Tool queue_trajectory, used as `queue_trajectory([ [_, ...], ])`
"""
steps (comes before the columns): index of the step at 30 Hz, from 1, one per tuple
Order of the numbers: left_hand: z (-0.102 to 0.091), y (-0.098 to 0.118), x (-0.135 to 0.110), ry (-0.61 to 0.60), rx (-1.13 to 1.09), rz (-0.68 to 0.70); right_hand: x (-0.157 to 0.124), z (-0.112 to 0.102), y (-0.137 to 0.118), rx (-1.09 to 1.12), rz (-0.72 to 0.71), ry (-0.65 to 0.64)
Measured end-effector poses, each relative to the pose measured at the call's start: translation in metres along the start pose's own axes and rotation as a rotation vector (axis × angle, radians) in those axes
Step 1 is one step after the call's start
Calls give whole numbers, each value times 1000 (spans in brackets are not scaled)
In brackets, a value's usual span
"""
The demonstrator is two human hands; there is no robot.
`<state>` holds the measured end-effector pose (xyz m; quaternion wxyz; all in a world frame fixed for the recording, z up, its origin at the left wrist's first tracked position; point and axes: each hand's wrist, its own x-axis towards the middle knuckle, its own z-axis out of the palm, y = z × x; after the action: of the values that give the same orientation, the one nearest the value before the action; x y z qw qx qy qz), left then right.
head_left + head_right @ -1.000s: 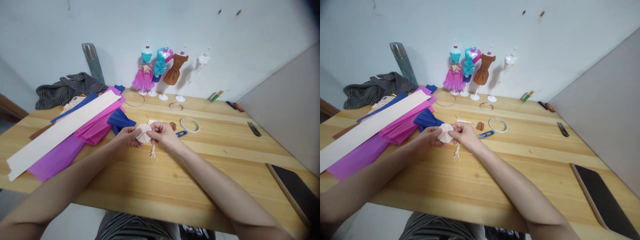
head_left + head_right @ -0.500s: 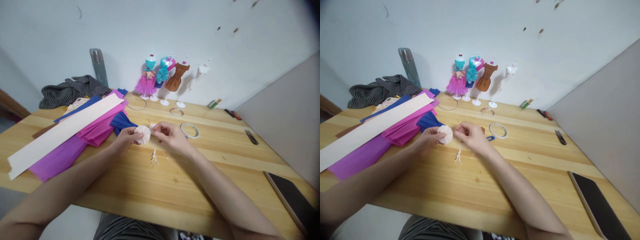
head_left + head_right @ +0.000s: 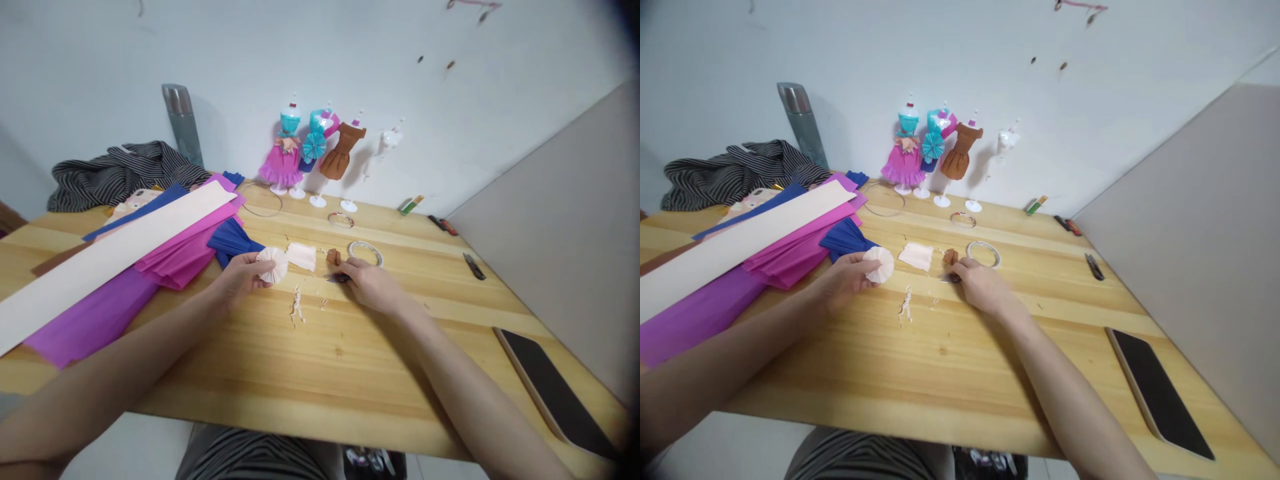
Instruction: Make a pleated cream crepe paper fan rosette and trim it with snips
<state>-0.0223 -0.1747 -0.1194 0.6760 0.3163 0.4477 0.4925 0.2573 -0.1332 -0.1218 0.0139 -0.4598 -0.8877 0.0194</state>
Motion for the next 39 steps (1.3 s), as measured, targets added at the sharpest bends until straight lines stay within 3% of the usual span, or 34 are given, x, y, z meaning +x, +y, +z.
queue_trajectory([
  [4,8,0,-8,47,-53,-4,-7,1,-4,3,11,0],
  [11,23,-8,-29,-41,-35,-76,-13,7,-15,26,57,57],
  [14,23,-11,-29,-65,-22,-85,-14,10,-17,171,99,106],
  [19,17,-4,-23,36,-81,-41,-15,7,-30,553,144,219],
  [23,14,2,-22,56,-98,-6,-7,8,-35,574,191,293],
  [27,14,3,-24,45,-93,-8,15,9,-20,556,265,381],
  [33,14,2,-23,53,-92,-37,49,10,1,525,327,295],
  [39,12,3,-24,48,-109,-29,44,13,5,598,285,238],
])
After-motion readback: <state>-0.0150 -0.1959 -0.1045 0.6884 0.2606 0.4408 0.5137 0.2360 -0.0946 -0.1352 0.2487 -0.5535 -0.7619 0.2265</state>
